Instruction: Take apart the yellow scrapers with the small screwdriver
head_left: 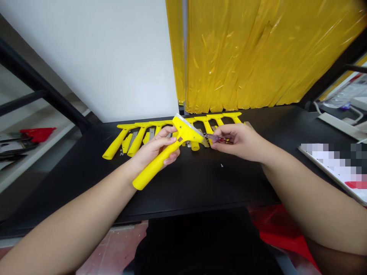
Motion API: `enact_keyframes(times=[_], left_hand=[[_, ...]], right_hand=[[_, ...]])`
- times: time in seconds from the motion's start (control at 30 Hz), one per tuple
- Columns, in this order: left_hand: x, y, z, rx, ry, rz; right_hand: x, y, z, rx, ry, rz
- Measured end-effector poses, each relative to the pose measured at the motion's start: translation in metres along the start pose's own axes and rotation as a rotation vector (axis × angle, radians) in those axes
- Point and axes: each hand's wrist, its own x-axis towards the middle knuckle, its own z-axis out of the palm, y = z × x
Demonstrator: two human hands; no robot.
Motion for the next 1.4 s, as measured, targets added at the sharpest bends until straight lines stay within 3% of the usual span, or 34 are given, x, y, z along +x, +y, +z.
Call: enact_keyframes(times=[0.17,0.53,0.7,0.93,1.17,1.4], left_hand=[[-0.003,-0.001,0.013,-0.003,0.011,0.006],[0.002,-0.016,0.017,0.088,-0.034,0.062],[-0.002,-0.013,0.026,0.157,-0.042,0.047],[-0.003,-0.013,0.028,0.237,-0.013,0.057],[-0.005,-0.015,0.032,0.274,0.01,0.09],[-0.007,-0.017,0.032,0.288,0.003,0.127]], right_hand=[[0.004,-0.01,0.021,0.19,0.118,-0.096],[0.012,-0.013,0.033,0.303,0.207,-0.034],[0.012,-0.012,0.037,0.239,0.171,-0.023],[0.014,-0.006,0.034,0.003,0.189,-0.114],[0.015,-0.003,0.037,0.01,0.189,-0.073],[0.019,-0.002,0.037,0.343,0.162,0.142]])
